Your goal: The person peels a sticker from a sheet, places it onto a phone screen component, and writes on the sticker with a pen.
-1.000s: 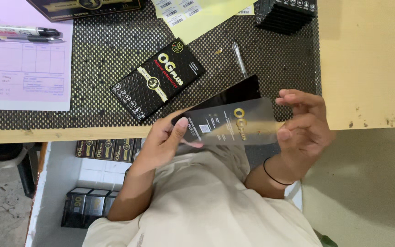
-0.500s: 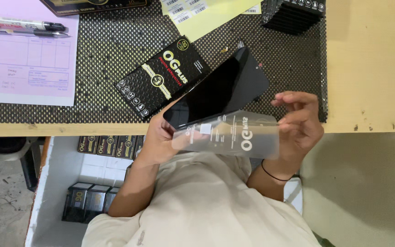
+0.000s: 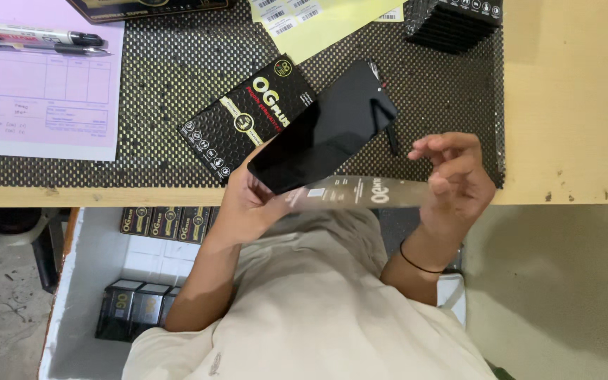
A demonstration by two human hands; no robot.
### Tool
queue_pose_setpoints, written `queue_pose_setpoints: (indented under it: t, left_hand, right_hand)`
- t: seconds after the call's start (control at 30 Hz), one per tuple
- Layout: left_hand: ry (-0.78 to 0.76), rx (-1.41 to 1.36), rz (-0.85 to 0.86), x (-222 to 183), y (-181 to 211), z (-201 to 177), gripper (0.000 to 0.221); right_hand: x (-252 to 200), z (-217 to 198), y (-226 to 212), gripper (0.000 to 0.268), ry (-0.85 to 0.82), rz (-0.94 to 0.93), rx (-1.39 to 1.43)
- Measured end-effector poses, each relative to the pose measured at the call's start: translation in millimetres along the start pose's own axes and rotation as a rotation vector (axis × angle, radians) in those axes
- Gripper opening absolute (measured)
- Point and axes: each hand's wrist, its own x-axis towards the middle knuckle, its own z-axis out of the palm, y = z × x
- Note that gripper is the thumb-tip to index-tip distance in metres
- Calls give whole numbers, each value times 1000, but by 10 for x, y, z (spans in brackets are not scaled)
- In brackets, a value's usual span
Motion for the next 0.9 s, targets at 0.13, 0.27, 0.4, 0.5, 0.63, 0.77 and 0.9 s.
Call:
queue_pose_setpoints:
  t: [0.13, 0.27, 0.4, 0.5, 0.63, 0.77, 0.9]
  left_hand:
    - [-36, 112, -25, 54, 67, 60, 69]
    - [-61, 197, -23, 68, 114, 56, 71]
    - [-53, 144, -77, 0, 45, 62, 71]
    - [-77, 164, -61, 51, 40, 48, 72]
    - [-47, 161, -69, 14, 8, 13, 72]
    - [-41, 139, -67, 20, 27, 16, 73]
    - [-45, 144, -73, -1, -24, -27, 67]
  right_hand:
    - [109, 93, -7, 33, 65, -22, -69]
    - [129, 102, 128, 33, 161, 43, -1]
    - [108, 46, 257, 34, 191, 111, -4]
    - [185, 119, 262, 33, 177, 87, -79]
    - [130, 172, 166, 28, 347, 252, -55]
    - [-118, 206, 265, 24, 302, 142, -84]
    - [-360, 621, 112, 18, 60, 111, -179]
